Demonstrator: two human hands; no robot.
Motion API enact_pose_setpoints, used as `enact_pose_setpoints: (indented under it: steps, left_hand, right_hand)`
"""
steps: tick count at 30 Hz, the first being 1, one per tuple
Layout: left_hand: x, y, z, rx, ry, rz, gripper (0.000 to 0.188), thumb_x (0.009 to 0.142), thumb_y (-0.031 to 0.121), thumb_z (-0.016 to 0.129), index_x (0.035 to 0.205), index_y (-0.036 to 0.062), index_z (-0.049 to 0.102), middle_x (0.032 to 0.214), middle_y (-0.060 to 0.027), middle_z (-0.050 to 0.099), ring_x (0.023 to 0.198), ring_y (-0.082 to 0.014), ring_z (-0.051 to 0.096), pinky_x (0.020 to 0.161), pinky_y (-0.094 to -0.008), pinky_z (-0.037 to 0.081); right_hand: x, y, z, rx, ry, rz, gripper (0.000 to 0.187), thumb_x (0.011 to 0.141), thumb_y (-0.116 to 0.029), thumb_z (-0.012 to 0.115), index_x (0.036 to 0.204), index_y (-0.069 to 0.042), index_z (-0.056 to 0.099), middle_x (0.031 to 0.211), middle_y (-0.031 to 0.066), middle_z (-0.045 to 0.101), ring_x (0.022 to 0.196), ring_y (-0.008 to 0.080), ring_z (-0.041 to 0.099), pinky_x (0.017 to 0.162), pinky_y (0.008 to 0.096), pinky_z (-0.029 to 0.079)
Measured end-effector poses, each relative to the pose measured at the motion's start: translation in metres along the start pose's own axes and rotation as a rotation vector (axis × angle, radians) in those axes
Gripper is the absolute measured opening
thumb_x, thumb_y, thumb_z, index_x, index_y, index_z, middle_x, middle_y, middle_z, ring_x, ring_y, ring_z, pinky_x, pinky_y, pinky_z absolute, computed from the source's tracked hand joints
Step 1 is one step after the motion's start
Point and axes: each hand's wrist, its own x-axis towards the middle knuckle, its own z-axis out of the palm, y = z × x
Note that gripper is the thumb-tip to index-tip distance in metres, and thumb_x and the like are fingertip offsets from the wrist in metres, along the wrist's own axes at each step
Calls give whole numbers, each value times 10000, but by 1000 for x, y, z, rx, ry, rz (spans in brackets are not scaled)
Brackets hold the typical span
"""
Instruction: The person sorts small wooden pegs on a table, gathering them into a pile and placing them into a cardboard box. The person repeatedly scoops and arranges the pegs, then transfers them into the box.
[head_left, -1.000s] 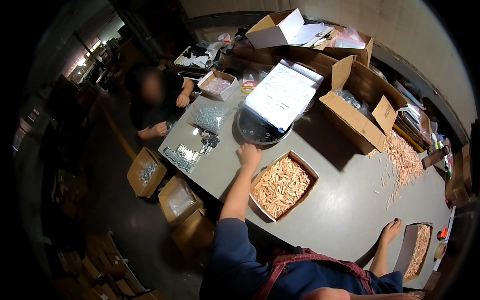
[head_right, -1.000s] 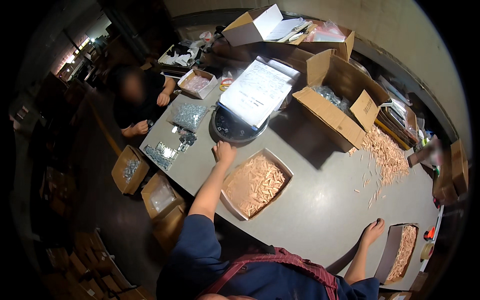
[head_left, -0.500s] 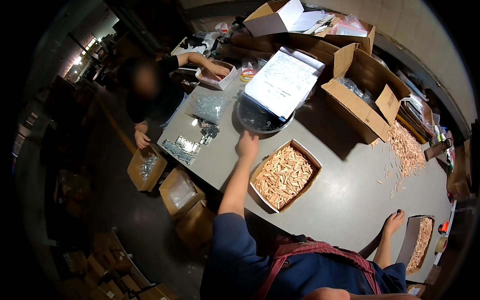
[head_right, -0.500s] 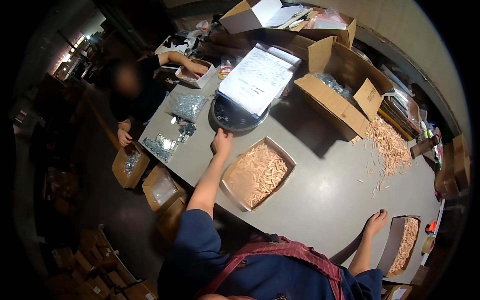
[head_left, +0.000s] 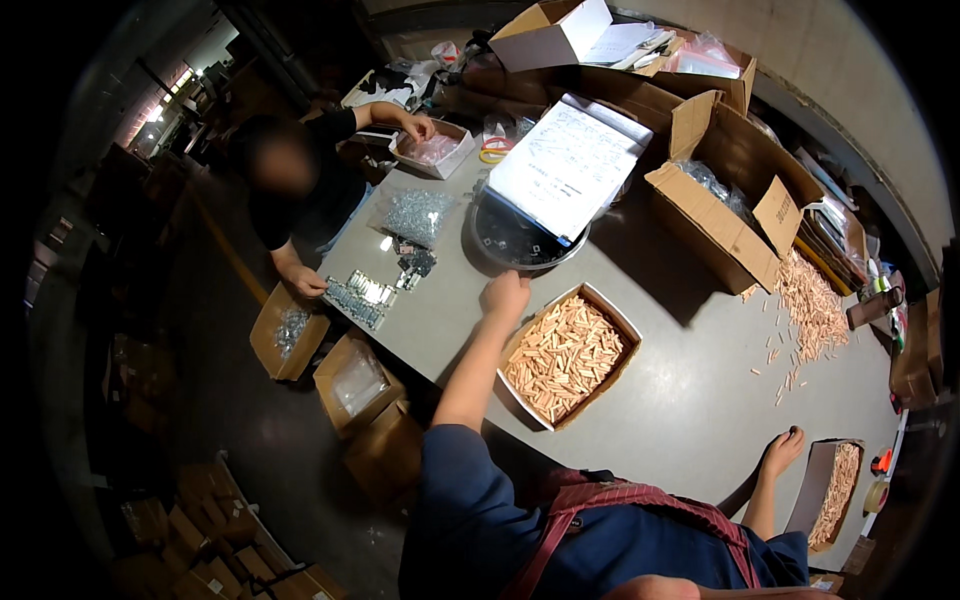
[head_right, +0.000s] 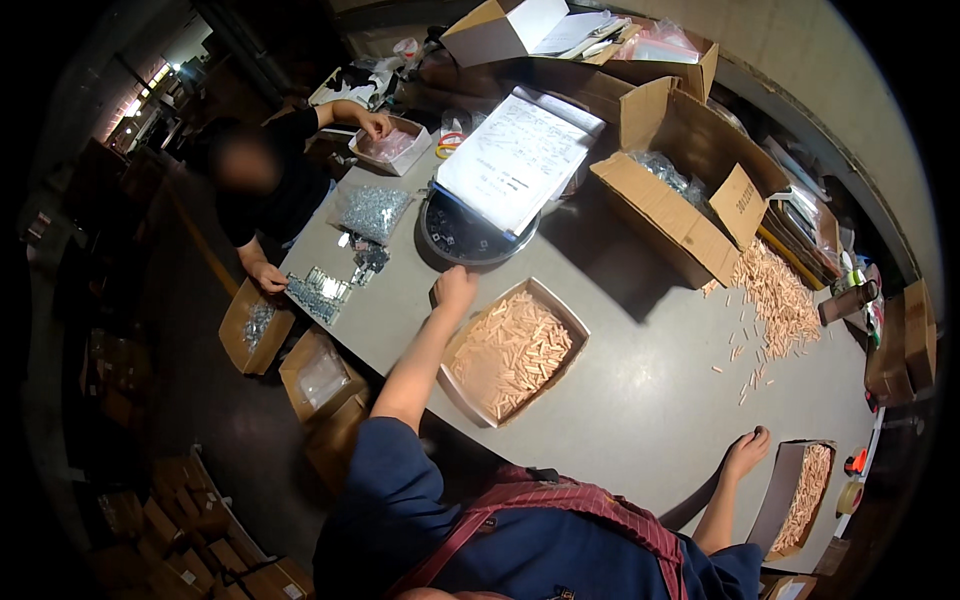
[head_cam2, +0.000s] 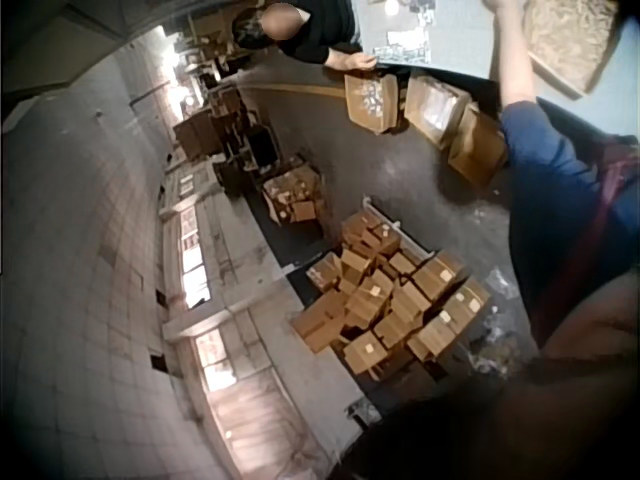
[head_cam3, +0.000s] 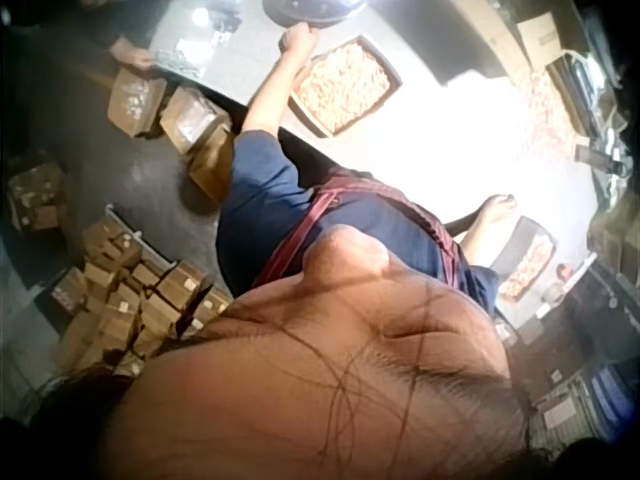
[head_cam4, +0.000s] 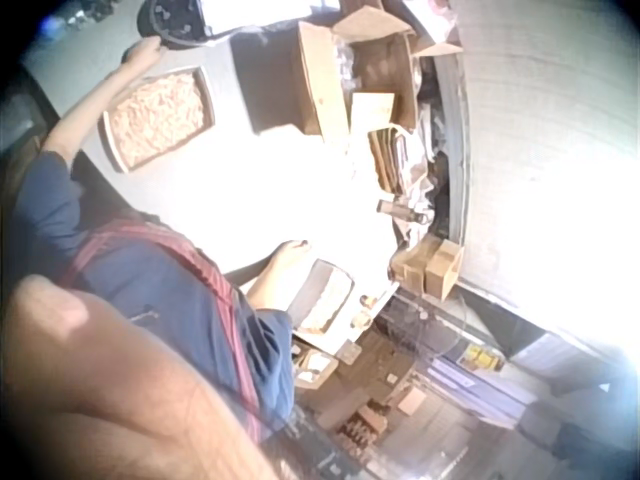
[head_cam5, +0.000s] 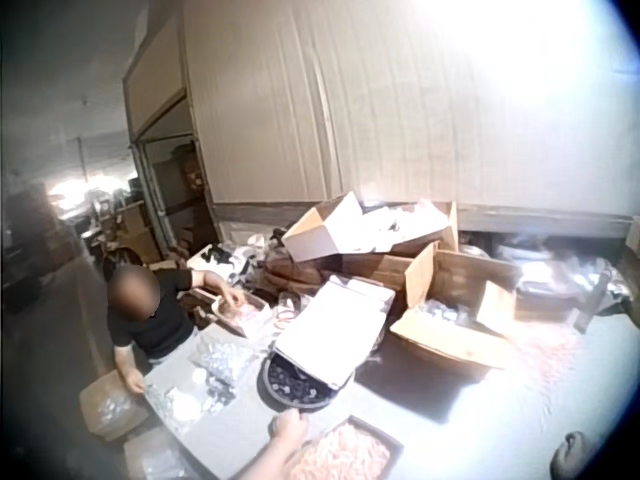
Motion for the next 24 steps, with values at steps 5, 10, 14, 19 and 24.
enact_pose_setpoints:
  steps: [5,10,14,19,24]
  left_hand:
    - [-20,-12,-25,-137,1,105,284,996,327,612,1086,79,716,1014,-190,765,985,-406,722,866,-520,557]
    - [-96,7,-67,-473,160,109,199,1029,247,620,1068,61,681,889,-174,755,852,-404,725,778,-506,558]
    - [-160,58,-96,-262,-92,209,126,982,210,646,1031,101,685,1050,-128,750,998,-341,709,865,-465,541]
    - [-194,119,-70,-72,364,658,141,923,89,663,1050,77,721,1142,-85,718,1090,-297,670,939,-441,507]
    - [-236,213,-4,-240,137,942,294,913,57,655,1201,-1,670,1398,-198,591,1172,-365,620,1028,-483,476]
  right_hand:
    - [-3,-8,-4,32,8,10,287,1031,-144,501,1263,6,581,1262,182,616,1180,393,567,1034,495,430]
    - [-5,-7,-8,43,-36,57,298,1033,-142,508,1278,7,589,1310,173,616,1216,380,563,1053,482,428]
    - [-4,-5,-4,41,-15,42,294,1037,-147,507,1272,8,594,1307,169,616,1213,379,559,1052,486,425]
    - [-6,-2,-2,95,-31,79,304,1029,-150,515,1277,4,603,1343,170,606,1233,379,554,1068,492,419]
    - [-7,13,0,322,-26,129,357,1001,-161,555,1315,1,611,1409,169,590,1302,362,540,1123,490,384]
